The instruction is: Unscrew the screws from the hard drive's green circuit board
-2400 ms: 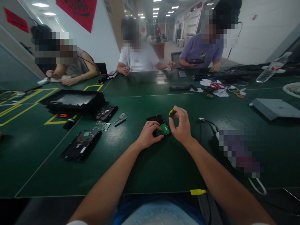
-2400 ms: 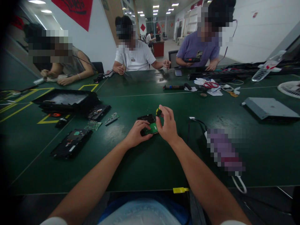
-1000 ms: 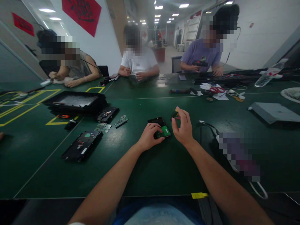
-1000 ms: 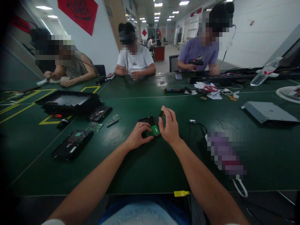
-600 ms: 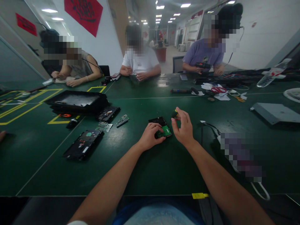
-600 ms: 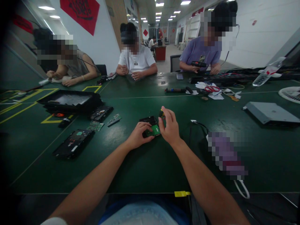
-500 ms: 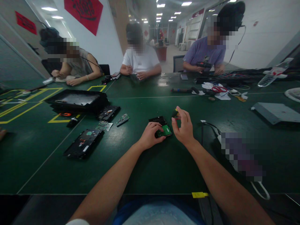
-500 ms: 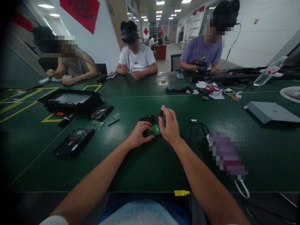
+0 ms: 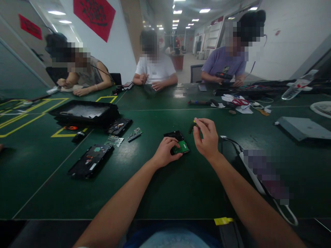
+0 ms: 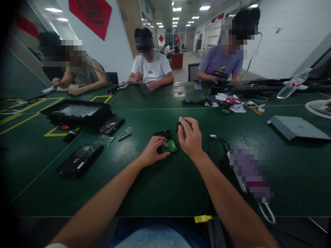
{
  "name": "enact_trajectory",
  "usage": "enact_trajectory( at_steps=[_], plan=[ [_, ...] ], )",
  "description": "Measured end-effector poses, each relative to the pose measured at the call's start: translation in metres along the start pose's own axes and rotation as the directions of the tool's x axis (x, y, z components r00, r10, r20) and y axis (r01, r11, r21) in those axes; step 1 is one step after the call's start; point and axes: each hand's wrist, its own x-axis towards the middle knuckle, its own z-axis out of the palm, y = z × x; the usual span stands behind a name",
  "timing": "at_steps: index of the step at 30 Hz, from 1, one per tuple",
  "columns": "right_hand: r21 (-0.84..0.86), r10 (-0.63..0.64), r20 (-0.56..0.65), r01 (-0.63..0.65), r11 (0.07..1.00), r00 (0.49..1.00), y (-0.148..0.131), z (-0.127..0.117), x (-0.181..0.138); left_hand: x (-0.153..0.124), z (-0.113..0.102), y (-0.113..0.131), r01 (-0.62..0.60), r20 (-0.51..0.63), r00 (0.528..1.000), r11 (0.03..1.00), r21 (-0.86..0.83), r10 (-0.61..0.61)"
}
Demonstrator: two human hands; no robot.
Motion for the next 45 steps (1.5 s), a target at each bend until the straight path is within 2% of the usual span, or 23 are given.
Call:
enact_trajectory(
  at_steps=[4,12,15,20,24,29,31,37,45],
  plan=[
    [-0.01,-0.024,0.021,0.024,1.0,1.0,-0.003,-0.002,0.013,-0.001,0.0,-0.001,0.007,0.013,1.0,1.0,0.004,-0.007],
    [-0.047,-0.027,0.208,0.038,0.998,0.978,-0.009,-0.007,0.037,-0.001,-0.003,0.0,-0.009,0.009,1.0,1.0,0.028,0.009],
    [-0.051,-0.015,0.325,0.034,0.998,0.946,-0.01,-0.012,0.054,0.0,-0.003,0.0,-0.003,0.015,1.0,0.999,0.036,0.002],
    [-0.032,0.028,0.516,-0.014,0.999,0.856,-0.01,-0.02,0.079,0.002,-0.003,-0.002,0.021,-0.009,1.0,0.999,0.045,-0.02],
    [-0.013,0.035,0.582,-0.034,0.999,0.813,-0.008,-0.021,0.091,0.007,-0.001,-0.009,0.065,-0.061,0.996,0.995,0.07,-0.06],
    [-0.018,-0.024,0.647,0.047,0.999,0.762,-0.002,-0.016,0.102,0.013,0.0,-0.019,0.064,-0.066,0.996,0.993,0.095,-0.058],
    [-0.027,-0.018,0.648,0.047,0.999,0.762,-0.001,-0.013,0.106,0.014,0.0,-0.019,0.073,-0.074,0.995,0.993,0.095,-0.066],
    [-0.068,0.063,0.585,-0.028,0.997,0.809,-0.002,-0.001,0.106,0.013,-0.002,-0.016,0.076,-0.09,0.994,0.993,0.093,-0.067],
    [-0.05,0.055,0.554,-0.032,0.998,0.831,-0.005,0.014,0.108,0.014,-0.001,-0.014,0.11,-0.098,0.99,0.988,0.112,-0.099]
  ],
)
